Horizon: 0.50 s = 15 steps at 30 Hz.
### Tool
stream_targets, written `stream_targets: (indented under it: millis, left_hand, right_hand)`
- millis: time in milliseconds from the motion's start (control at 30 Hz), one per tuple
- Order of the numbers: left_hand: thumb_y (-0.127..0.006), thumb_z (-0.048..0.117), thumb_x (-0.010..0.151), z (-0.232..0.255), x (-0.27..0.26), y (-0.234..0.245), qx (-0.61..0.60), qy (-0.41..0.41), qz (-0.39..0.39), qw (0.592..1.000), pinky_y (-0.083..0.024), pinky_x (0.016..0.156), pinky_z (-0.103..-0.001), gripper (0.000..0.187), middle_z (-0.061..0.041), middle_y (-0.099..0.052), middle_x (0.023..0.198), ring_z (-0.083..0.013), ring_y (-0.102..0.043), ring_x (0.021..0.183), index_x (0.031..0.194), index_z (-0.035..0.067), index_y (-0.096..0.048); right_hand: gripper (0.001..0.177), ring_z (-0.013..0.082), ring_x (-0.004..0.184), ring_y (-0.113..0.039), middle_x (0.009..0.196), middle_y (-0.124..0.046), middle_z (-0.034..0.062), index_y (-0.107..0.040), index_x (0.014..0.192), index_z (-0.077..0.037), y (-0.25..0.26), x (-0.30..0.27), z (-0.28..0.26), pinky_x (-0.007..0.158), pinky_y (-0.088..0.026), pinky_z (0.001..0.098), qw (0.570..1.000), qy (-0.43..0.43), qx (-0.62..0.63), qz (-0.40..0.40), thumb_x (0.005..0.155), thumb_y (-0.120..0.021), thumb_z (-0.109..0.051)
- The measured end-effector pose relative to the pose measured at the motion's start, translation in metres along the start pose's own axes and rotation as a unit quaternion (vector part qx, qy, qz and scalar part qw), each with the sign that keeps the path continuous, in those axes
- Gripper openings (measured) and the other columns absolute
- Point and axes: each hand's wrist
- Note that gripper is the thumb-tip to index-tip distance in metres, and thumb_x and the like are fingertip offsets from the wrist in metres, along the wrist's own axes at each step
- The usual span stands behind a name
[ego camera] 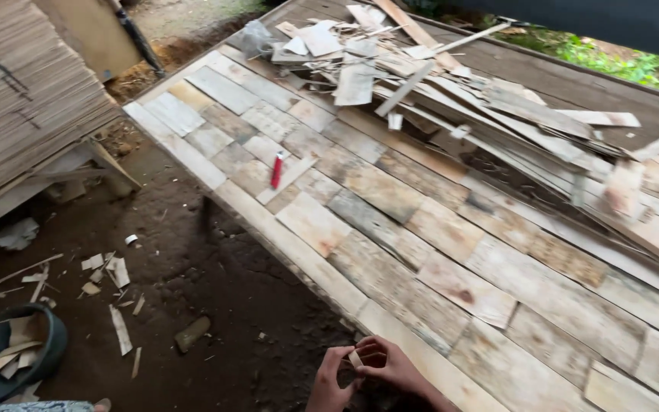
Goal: Applying adhesive to the edge of a wooden board and attaching a thin wooden strip.
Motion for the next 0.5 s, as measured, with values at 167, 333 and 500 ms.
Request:
stream_targets:
  millis: [167,333,500]
  left_hand:
    - [-0.077,0.037,0.087,-0.045,0.030,0.048,0.009,-0.008,0.123,0.992,-0.060,0.086,-0.030,0.045,-0.007,-0.062,0.119,-0.0195,-0.071,0.100,0.122,0.013,-0.062]
    - [-0.076,0.012,0.071,-0.092,0.091,0.113,0.040,0.030,0.156,0.987,-0.051,0.093,-0.034,0.052,-0.009,-0.063,0.122,-0.0252,-0.065,0.109,0.119,0.015,-0.056]
    - [-0.080,0.011,0.072,-0.118,0.172,0.205,0.090,-0.026,0.231,0.969,-0.054,0.087,-0.031,0.048,-0.006,-0.063,0.120,-0.0221,-0.067,0.101,0.114,0.014,-0.057]
  right_hand:
    - [0.035,0.0193,0.104,-0.079,0.109,-0.081,0.0104,-0.068,0.107,-0.008,-0.046,0.067,-0.048,0.092,-0.064,0.0302,0.999,-0.033,0.003,-0.027,0.079,-0.088,-0.016]
    - [0.025,0.0091,0.084,-0.071,0.095,-0.075,0.0019,-0.073,0.105,-0.009,-0.083,0.165,-0.073,0.074,-0.054,0.0237,0.994,-0.096,-0.046,0.005,0.086,-0.084,-0.021]
    - [0.026,0.0100,0.080,-0.071,0.090,-0.076,0.0058,-0.073,0.103,-0.006,-0.107,0.284,-0.118,0.072,-0.057,0.0214,0.995,-0.098,-0.026,-0.022,0.087,-0.082,-0.024]
Point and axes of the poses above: each hand's wrist, its own x-axis towards the middle knuckle, its own y-axis out of the back of the hand, z = x × y
